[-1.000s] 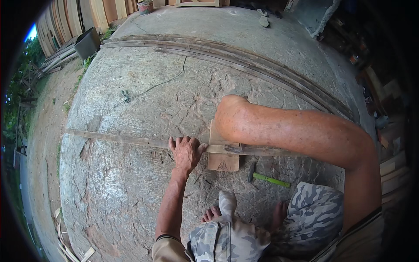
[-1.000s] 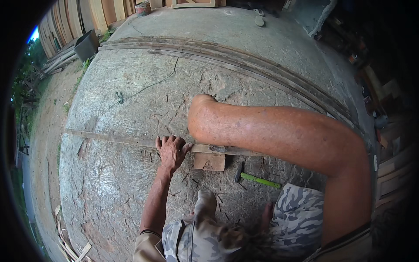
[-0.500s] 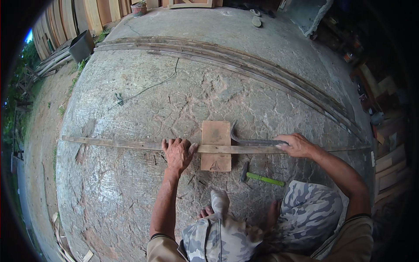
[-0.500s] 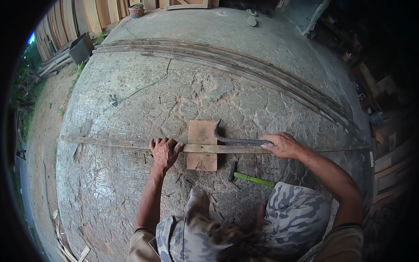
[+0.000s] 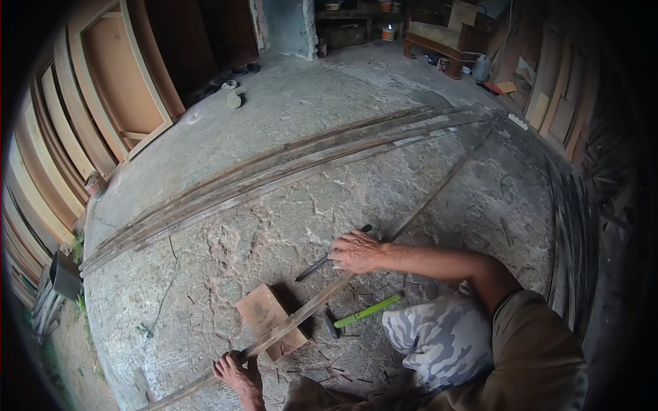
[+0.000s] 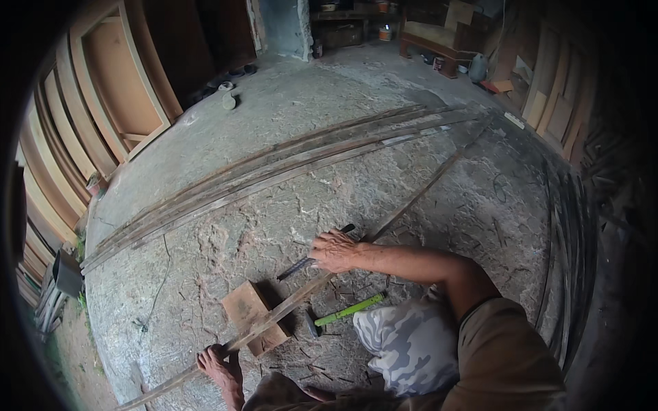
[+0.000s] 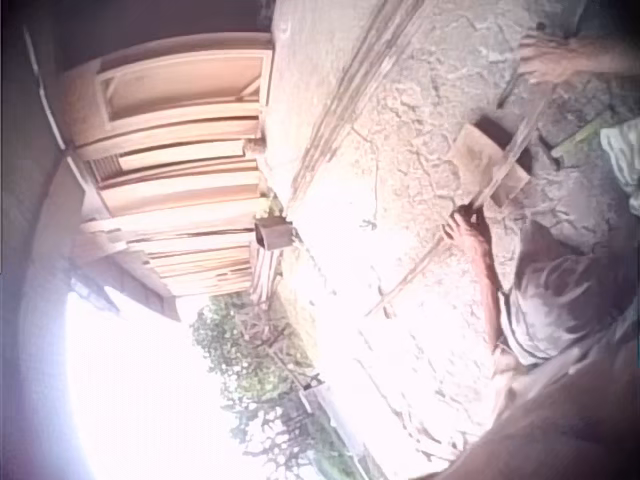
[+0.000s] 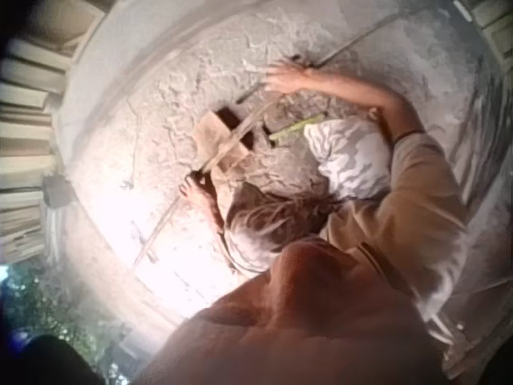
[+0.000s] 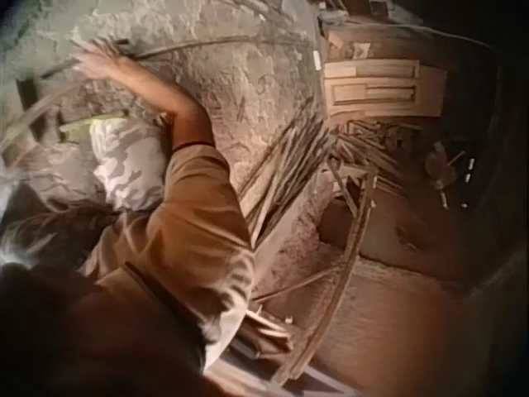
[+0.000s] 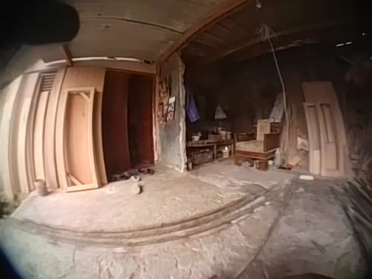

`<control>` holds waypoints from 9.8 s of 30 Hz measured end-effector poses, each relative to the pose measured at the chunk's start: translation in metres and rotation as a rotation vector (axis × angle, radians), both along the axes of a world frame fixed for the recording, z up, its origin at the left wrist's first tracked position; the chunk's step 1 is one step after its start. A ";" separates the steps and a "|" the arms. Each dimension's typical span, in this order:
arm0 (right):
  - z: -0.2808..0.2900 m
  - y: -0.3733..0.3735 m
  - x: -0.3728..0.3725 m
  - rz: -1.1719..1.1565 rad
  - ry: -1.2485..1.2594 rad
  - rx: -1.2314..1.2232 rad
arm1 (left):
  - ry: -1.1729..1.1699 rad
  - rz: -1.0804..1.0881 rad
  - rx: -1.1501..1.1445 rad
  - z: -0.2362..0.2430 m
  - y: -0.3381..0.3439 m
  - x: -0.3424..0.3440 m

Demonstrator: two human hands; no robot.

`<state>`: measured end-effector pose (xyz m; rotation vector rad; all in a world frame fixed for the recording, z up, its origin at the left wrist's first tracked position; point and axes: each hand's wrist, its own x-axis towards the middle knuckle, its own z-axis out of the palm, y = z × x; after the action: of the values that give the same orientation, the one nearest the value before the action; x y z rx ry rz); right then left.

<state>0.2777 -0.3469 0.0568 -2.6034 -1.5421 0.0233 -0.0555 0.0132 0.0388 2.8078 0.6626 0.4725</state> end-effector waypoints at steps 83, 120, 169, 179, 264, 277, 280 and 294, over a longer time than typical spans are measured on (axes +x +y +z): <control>-0.035 0.135 0.293 -0.458 -0.055 -0.006 | 0.110 0.024 -0.246 -0.044 -0.029 0.171; 0.063 -0.130 0.051 -0.308 0.862 -0.024 | -0.812 0.393 -1.116 -0.090 0.007 0.139; -0.020 0.029 0.005 -0.088 0.480 0.079 | -0.151 0.025 -0.746 -0.013 -0.133 0.062; -0.031 -0.044 -0.124 0.240 0.317 -0.009 | 0.236 0.035 -1.328 -0.026 -0.153 0.037; 0.030 -0.015 -0.121 0.144 0.419 0.626 | -0.488 0.314 -1.833 -0.061 -0.163 0.086; 0.011 -0.045 -0.106 -0.084 1.010 0.834 | -0.756 0.371 -1.633 -0.025 -0.093 0.062; 0.014 -0.051 -0.106 -0.102 0.958 0.731 | -0.816 0.491 -1.565 -0.028 -0.011 0.057; 0.021 -0.008 -0.127 -0.116 0.878 0.389 | -0.952 0.710 -1.365 -0.086 0.126 0.035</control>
<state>0.1503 -0.3548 0.0782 -1.9356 -0.9479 0.6775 -0.0201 0.1392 -0.0473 0.8749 1.0882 0.8859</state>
